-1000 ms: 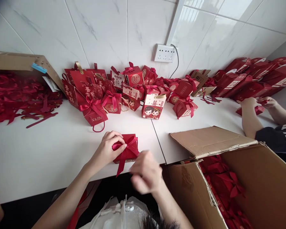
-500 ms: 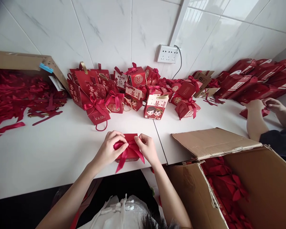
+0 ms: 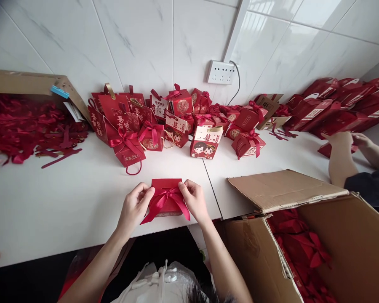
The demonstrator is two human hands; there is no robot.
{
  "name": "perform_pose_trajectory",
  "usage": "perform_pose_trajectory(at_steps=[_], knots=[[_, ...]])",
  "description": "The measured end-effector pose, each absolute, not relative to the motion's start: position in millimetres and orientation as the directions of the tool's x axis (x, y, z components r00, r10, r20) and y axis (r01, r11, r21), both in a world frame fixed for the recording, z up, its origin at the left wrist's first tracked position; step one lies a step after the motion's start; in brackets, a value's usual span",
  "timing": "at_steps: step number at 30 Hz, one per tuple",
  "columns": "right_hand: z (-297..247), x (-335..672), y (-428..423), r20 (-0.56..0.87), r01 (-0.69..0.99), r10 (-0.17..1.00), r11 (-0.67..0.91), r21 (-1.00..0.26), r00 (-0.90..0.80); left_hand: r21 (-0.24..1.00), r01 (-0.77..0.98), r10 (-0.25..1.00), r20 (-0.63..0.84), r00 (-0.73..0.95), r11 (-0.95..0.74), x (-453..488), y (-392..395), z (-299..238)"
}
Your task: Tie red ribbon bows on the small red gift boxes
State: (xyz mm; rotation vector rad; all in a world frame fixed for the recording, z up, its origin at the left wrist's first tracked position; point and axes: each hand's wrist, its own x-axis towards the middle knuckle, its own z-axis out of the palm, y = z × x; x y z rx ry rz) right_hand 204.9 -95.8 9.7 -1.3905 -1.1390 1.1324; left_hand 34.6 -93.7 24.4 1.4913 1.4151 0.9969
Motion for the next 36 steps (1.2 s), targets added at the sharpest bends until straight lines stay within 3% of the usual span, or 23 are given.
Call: perform_pose_trajectory(at_steps=[4, 15, 26, 29, 31, 33, 35, 36], knots=[[5, 201, -99, -0.085, 0.010, 0.980, -0.089, -0.996, 0.179, 0.960, 0.264, 0.995, -0.095, -0.007, 0.093, 38, -100, 15], [0, 196, -109, -0.117, -0.103, 0.957, -0.092, -0.990, 0.266, 0.988, 0.148, 0.999, -0.052, -0.016, 0.054, 43, -102, 6], [-7, 199, -110, -0.123, -0.221, 0.977, -0.083, -0.972, 0.175, 0.985, 0.175, 1.000, 0.006, -0.019, -0.002, 42, -101, 4], [2, 209, -111, -0.123, 0.002, 0.980, -0.125, -0.992, 0.157, 0.989, 0.145, 0.999, -0.023, 0.032, 0.018, 43, -100, 4], [15, 214, -116, 0.050, 0.281, 0.963, -0.028, -0.959, 0.265, 0.990, 0.136, 0.998, -0.029, 0.059, 0.021, 43, -99, 4], [29, 214, -123, 0.344, 0.553, 0.903, 0.155, -0.819, 0.256, 0.990, 0.137, 0.998, -0.028, 0.054, 0.021, 43, -98, 5], [40, 207, -129, 0.540, 0.718, 0.840, 0.348, -0.603, 0.047, 0.990, 0.140, 0.998, -0.034, 0.049, 0.027, 43, -98, 6], [43, 203, -131, 0.564, 0.759, 0.822, 0.417, -0.501, -0.079, 0.989, 0.146, 0.998, -0.037, 0.050, 0.029, 42, -98, 7]])
